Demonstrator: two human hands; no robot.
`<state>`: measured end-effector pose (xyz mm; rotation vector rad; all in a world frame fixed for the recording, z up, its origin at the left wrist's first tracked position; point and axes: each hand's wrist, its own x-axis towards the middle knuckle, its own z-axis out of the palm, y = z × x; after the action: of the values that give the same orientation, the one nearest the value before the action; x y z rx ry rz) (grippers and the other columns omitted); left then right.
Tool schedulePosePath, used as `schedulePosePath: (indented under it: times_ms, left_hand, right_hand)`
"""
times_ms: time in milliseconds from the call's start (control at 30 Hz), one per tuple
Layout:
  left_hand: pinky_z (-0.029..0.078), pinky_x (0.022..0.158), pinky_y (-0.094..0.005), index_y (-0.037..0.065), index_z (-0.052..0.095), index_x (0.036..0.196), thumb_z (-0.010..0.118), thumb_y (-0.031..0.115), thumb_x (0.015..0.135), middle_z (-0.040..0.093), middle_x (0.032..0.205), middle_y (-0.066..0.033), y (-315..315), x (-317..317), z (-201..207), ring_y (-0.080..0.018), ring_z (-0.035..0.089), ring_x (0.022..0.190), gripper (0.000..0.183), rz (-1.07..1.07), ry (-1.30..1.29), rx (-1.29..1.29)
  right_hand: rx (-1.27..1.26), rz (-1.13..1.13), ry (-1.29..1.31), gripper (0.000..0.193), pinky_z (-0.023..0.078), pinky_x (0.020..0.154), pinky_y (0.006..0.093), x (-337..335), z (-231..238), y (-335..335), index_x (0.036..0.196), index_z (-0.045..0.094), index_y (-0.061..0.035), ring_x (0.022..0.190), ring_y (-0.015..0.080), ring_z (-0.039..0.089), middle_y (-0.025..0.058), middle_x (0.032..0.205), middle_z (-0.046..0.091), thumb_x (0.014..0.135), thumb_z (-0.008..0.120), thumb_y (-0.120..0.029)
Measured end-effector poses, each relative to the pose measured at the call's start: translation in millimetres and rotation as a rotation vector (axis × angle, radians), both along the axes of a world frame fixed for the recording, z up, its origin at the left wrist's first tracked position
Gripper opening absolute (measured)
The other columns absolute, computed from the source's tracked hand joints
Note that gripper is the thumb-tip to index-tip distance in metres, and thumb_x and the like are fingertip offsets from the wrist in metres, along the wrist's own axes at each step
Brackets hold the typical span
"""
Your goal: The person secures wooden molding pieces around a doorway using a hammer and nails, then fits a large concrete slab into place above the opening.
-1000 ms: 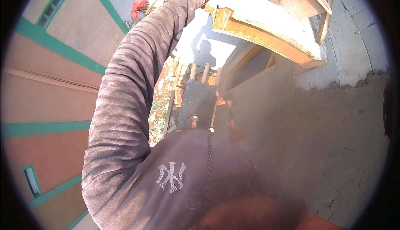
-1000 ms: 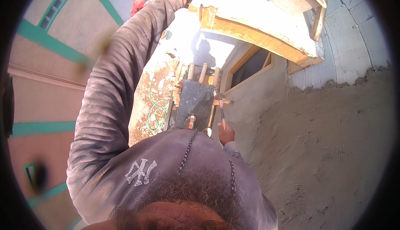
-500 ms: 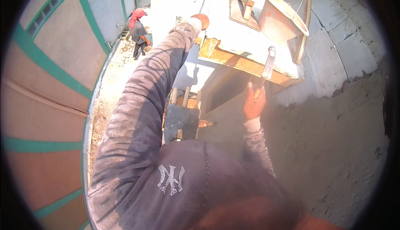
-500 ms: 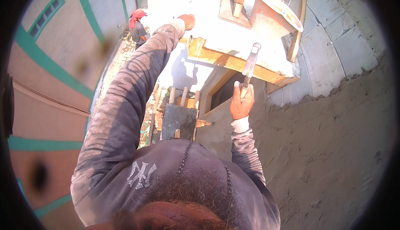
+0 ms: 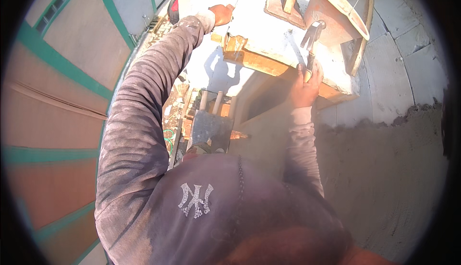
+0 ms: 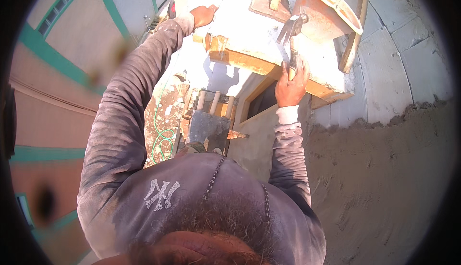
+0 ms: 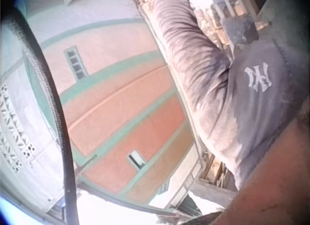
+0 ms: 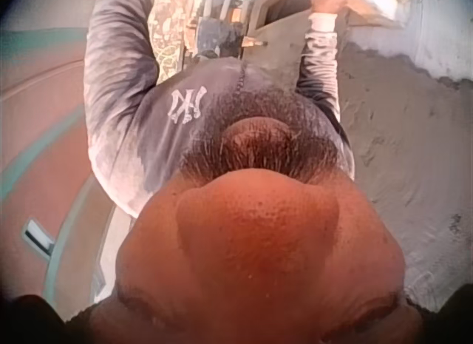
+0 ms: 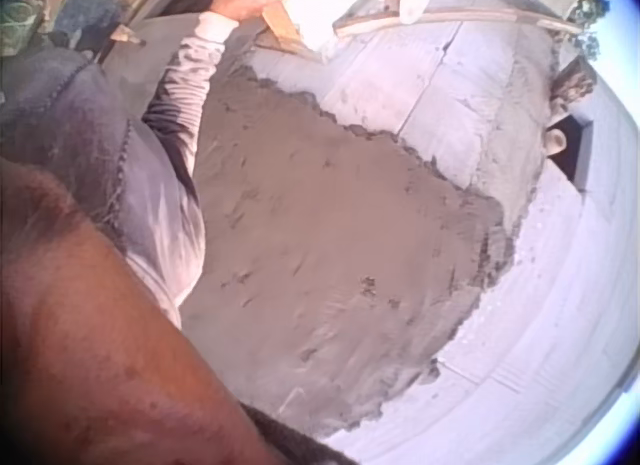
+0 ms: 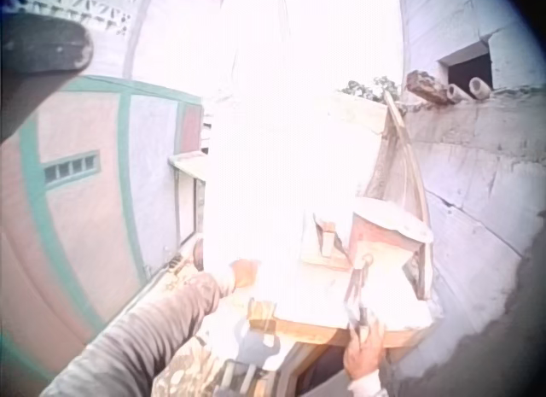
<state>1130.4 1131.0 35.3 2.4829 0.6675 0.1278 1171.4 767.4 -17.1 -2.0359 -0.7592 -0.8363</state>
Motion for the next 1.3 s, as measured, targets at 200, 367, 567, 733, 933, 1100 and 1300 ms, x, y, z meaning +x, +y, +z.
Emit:
schedulePosePath:
  times_ms: [200, 367, 567, 733, 933, 1100, 1300]
  left_hand:
    - [0.049, 0.104, -0.0508, -0.006, 0.056, 0.133, 0.031, 0.037, 0.109, 0.065, 0.118, -0.0393, 18, 3, -22, -0.0509, 0.066, 0.111, 0.055, -0.202, -0.094, 0.220]
    - [0.055, 0.094, -0.0520, -0.007, 0.061, 0.126, 0.036, 0.027, 0.107, 0.066, 0.113, -0.0399, 26, 2, -26, -0.0507, 0.069, 0.102, 0.046, -0.280, -0.047, 0.372]
    - [0.052, 0.099, -0.0521, -0.009, 0.063, 0.126, 0.037, 0.039, 0.106, 0.065, 0.120, -0.0381, 29, 21, -41, -0.0499, 0.066, 0.112, 0.058, -0.191, -0.089, 0.176]
    - [0.050, 0.100, -0.0561, -0.007, 0.069, 0.116, 0.036, 0.036, 0.105, 0.067, 0.116, -0.0362, 50, 56, -81, -0.0525, 0.065, 0.112, 0.054, -0.192, -0.189, 0.186]
    - [0.058, 0.086, -0.0532, -0.003, 0.062, 0.126, 0.043, 0.023, 0.104, 0.071, 0.112, -0.0294, 44, 116, -90, -0.0452, 0.072, 0.101, 0.039, -0.328, -0.158, 0.506]
    - [0.049, 0.107, -0.0518, -0.003, 0.056, 0.143, 0.036, 0.031, 0.111, 0.063, 0.138, -0.0263, 38, 138, -79, -0.0440, 0.064, 0.123, 0.051, -0.237, -0.134, 0.292]
    - [0.045, 0.101, -0.0540, -0.003, 0.061, 0.128, 0.040, 0.027, 0.105, 0.063, 0.124, -0.0300, 44, 79, -80, -0.0468, 0.062, 0.116, 0.043, -0.364, -0.237, 0.264]
  right_hand:
    - [-0.026, -0.015, -0.021, 0.047, 0.046, 0.107, 0.0442, 7, -2, -5, 0.137, 0.060, 0.0022, 0.130, 0.0390, 0.056, 0.0224, 0.142, 0.056, 0.097, 0.072, -0.019]
    - [-0.058, -0.016, -0.001, 0.041, 0.044, 0.109, 0.0445, 9, -2, -6, 0.135, 0.064, -0.0005, 0.132, 0.0362, 0.054, 0.0205, 0.139, 0.060, 0.098, 0.071, -0.015]
    - [-0.098, -0.046, -0.064, 0.038, 0.040, 0.112, 0.0447, 8, 0, -12, 0.135, 0.065, -0.0020, 0.135, 0.0338, 0.052, 0.0190, 0.137, 0.062, 0.098, 0.069, -0.010]
    - [-0.181, 0.009, -0.082, 0.039, 0.042, 0.109, 0.0474, 0, 9, -2, 0.135, 0.063, 0.0001, 0.132, 0.0380, 0.054, 0.0194, 0.136, 0.064, 0.100, 0.069, -0.016]
    - [-0.240, 0.018, -0.037, 0.038, 0.043, 0.108, 0.0449, -4, 16, 1, 0.135, 0.062, 0.0013, 0.129, 0.0355, 0.056, 0.0190, 0.134, 0.063, 0.102, 0.067, -0.017]
    - [-0.299, 0.032, -0.051, 0.042, 0.042, 0.109, 0.0457, -5, 15, -3, 0.133, 0.061, 0.0041, 0.131, 0.0362, 0.055, 0.0231, 0.139, 0.058, 0.101, 0.069, -0.021]
    - [-0.260, 0.036, 0.023, 0.042, 0.038, 0.113, 0.0467, -29, 16, -5, 0.128, 0.063, 0.0056, 0.139, 0.0397, 0.049, 0.0273, 0.148, 0.052, 0.100, 0.071, -0.024]
